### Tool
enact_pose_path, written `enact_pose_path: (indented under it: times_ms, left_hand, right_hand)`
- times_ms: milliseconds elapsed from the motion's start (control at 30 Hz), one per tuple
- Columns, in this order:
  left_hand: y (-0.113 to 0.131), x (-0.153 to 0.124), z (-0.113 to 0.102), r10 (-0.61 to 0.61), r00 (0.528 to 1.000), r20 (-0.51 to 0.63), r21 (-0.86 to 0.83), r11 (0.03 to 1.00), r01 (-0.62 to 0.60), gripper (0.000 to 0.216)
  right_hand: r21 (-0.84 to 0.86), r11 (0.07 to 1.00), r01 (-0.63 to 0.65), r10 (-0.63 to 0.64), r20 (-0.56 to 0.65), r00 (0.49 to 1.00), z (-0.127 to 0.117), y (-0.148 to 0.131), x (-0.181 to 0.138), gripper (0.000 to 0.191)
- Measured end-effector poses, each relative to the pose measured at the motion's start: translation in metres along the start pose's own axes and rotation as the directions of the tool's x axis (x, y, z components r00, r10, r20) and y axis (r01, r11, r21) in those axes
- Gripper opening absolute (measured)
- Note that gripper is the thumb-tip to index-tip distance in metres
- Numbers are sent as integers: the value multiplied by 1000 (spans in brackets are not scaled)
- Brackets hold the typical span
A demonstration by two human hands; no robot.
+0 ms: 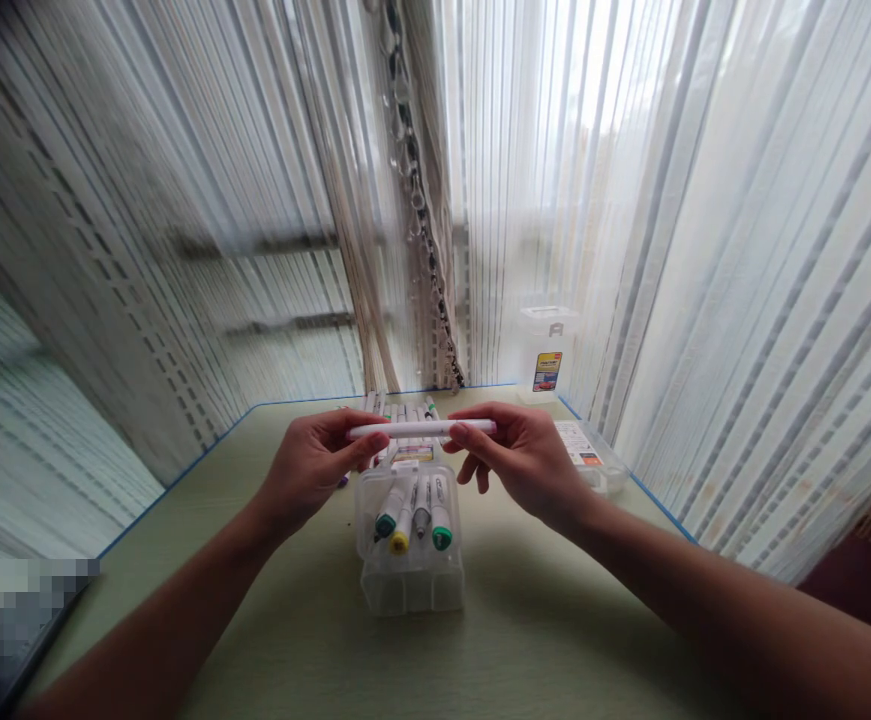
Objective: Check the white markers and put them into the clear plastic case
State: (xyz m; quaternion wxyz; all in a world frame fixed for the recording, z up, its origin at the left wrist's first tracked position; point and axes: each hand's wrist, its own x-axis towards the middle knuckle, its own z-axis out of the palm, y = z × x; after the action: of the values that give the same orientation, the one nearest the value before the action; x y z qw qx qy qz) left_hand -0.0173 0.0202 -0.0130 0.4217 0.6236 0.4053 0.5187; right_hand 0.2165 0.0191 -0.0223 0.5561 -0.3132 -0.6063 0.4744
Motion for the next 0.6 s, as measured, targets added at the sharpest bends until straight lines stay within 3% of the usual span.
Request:
enact_pose_path:
  times_ms: [167, 367, 500, 600]
  left_hand:
    - [-4, 0, -1, -6, 1000, 23, -36, 999, 7, 29]
    - [-10, 3, -6, -51, 996, 79, -299, 951, 73, 31]
    - [-10, 3, -7, -45, 996, 81, -352, 934, 70, 32]
    - [-9, 3, -6, -19, 998, 65, -256, 966, 35, 33]
  right_hand:
    - [99, 994, -39, 36, 26, 999, -5, 5, 0, 28]
    - [279, 954, -108, 94, 63, 994, -7, 6, 0, 32]
    - [247, 966, -83, 70, 61, 996, -7, 5, 1, 33]
    - [123, 992, -4, 0, 29, 1000, -7, 6, 2, 30]
